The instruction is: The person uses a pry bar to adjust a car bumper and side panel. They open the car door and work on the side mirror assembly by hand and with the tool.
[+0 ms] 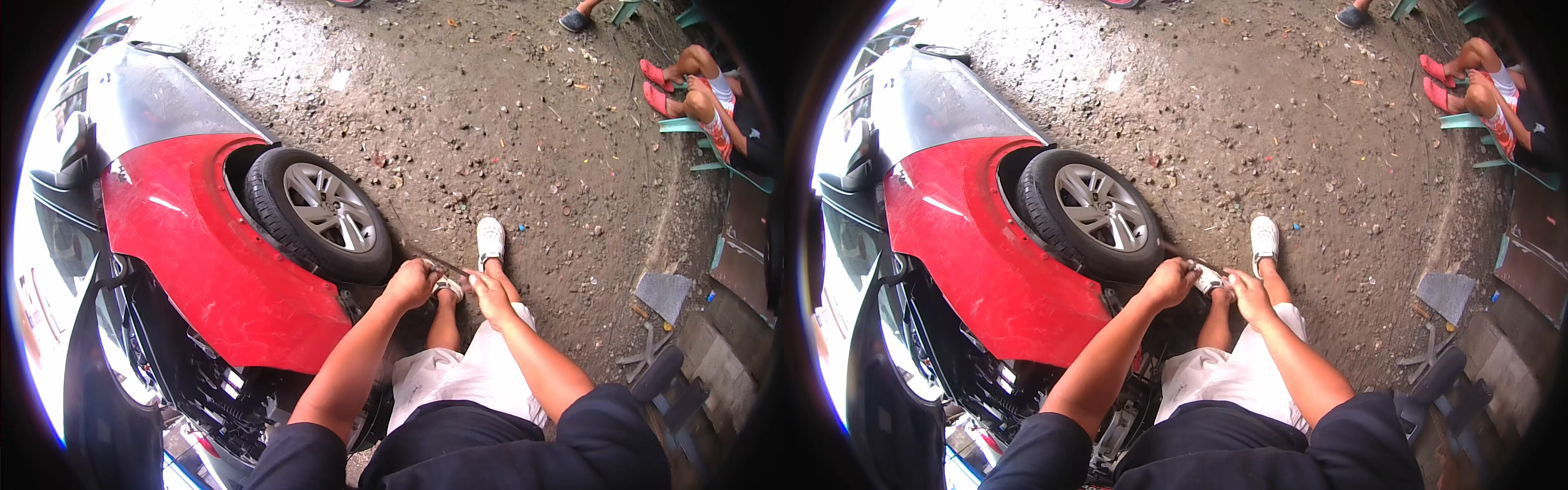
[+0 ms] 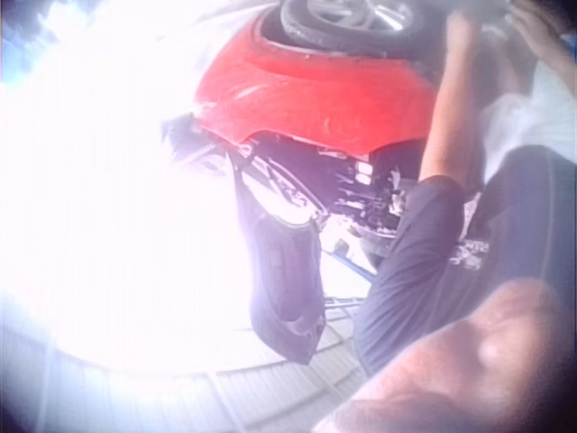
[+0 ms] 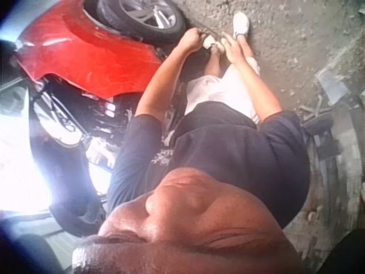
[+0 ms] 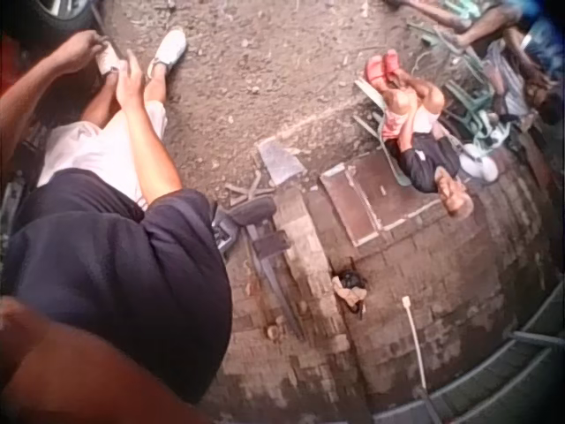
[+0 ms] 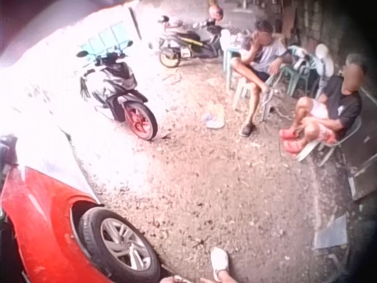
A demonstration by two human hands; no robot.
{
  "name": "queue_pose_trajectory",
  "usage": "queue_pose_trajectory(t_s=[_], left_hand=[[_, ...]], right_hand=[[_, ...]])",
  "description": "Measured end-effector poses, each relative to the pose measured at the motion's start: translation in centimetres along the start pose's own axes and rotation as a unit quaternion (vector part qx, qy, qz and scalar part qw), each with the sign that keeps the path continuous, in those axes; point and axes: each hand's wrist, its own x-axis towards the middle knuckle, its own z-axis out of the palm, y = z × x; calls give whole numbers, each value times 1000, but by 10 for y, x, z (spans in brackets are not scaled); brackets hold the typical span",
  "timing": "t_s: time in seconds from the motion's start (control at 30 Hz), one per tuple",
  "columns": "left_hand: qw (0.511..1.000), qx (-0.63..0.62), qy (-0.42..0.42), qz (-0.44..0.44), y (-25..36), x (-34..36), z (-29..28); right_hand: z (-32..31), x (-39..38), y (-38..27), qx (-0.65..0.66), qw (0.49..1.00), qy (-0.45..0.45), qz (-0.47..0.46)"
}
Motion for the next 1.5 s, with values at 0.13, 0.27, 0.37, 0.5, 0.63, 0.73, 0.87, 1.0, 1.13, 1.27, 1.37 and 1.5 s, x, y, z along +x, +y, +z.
queue_pose_trajectory(t_s=[0.13,0.27,0.37,0.5,0.63,0.73,0.87,1.0,1.13,1.27,1.37,1.5], left_hand=[[986,70,-80,132,-18,-12,22],[984,151,-76,48,-8,-10,41],[977,211,-34,13,-13,-2,15],[985,170,35,-2,-20,-6,-12],[980,189,-56,-32,7,-24,14],[977,199,-65,-27,8,-27,33],[978,209,11,7,-18,-21,36],[975,213,-41,39,-3,-33,38],[975,216,-44,-20,-5,-36,43],[972,232,-8,-29,-6,-28,25],[976,216,-4,-20,-1,-30,17],[973,225,2,-48,-16,-26,30]], right_hand=[[-5,51,-28,17,990,-38,136],[40,38,-107,-329,938,-67,-85],[23,-13,-146,-395,887,-183,-156],[-14,-1,-103,-414,896,-131,91],[3,46,-102,-172,975,-116,81],[27,22,-138,-165,949,-267,4],[0,-19,-155,-271,839,-416,222],[-14,23,-106,-203,967,-111,102],[-3,17,-151,26,924,-371,90],[-11,7,-132,-221,886,-363,188],[-15,39,-96,-153,952,-195,181],[10,35,-127,-37,950,-289,111]])
